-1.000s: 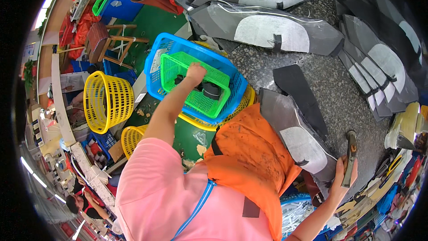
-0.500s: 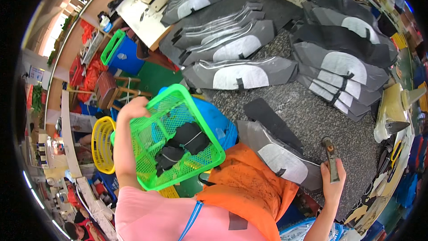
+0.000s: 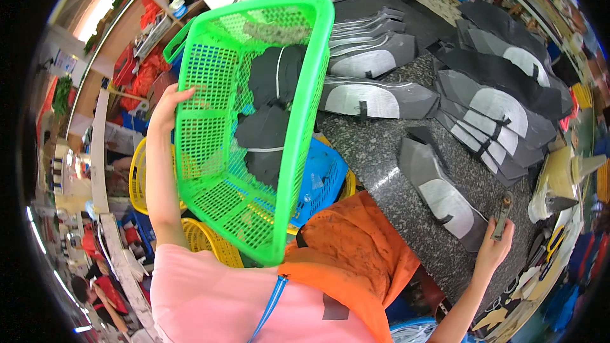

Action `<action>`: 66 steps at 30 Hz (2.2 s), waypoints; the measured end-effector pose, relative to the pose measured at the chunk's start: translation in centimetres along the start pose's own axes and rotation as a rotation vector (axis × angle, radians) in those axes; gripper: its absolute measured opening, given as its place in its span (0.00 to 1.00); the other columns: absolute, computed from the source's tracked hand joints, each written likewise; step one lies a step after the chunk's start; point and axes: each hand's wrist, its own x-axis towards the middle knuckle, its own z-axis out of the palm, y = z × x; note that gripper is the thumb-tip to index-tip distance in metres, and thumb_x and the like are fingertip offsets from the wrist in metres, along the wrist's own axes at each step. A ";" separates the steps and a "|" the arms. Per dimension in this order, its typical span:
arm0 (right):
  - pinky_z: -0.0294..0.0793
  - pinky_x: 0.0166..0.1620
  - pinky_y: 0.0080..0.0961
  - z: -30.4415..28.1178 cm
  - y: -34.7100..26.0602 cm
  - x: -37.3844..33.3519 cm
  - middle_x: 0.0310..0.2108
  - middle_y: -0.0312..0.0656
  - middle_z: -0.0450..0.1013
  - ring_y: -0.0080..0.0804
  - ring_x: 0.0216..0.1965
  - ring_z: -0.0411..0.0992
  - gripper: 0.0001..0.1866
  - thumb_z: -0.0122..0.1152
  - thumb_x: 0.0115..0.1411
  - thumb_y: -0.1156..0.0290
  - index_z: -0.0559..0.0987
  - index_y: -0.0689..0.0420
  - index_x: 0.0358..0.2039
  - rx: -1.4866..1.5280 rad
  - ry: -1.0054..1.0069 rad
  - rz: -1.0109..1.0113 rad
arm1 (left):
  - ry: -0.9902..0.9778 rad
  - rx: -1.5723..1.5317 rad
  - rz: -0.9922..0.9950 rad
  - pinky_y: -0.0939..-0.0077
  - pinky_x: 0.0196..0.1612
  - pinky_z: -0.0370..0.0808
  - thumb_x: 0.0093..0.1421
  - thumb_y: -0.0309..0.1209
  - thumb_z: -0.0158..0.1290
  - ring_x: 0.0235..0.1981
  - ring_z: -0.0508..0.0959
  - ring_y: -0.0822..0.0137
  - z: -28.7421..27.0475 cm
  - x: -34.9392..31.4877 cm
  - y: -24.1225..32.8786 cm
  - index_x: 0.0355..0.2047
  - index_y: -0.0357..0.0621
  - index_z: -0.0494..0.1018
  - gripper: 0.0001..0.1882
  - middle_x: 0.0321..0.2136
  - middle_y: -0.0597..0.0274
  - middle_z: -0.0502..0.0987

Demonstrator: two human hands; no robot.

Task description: Hammering and shaping shoe components at a factory workstation.

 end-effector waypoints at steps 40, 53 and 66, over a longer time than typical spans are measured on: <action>0.64 0.14 0.15 14.8 -26.6 -12.1 0.38 0.48 0.76 0.20 0.13 0.66 0.16 0.57 0.63 0.71 0.67 0.66 0.46 0.698 -1.225 -0.193 | 0.842 -1.839 -0.121 0.56 0.51 0.76 0.53 0.22 0.48 0.40 0.75 0.51 10.0 -20.0 -27.1 0.43 0.29 0.61 0.17 0.38 0.48 0.71; 0.64 0.14 0.15 8.8 -19.0 -8.7 0.34 0.47 0.78 0.19 0.11 0.63 0.08 0.52 0.62 0.76 0.66 0.62 0.40 0.480 -0.999 -0.046 | 1.226 -1.298 0.423 0.49 0.50 0.78 0.60 0.50 0.54 0.51 0.72 0.39 -26.6 -18.8 -26.6 0.55 0.33 0.58 0.36 0.51 0.32 0.66; 0.58 0.16 0.13 5.3 -16.8 -9.2 0.33 0.39 0.76 0.14 0.13 0.59 0.07 0.53 0.64 0.71 0.71 0.60 0.39 0.335 -0.832 0.021 | 0.929 -0.406 -0.537 0.59 0.33 0.75 0.50 0.30 0.61 0.30 0.78 0.58 5.4 -6.1 -52.9 0.39 0.37 0.77 0.16 0.33 0.55 0.79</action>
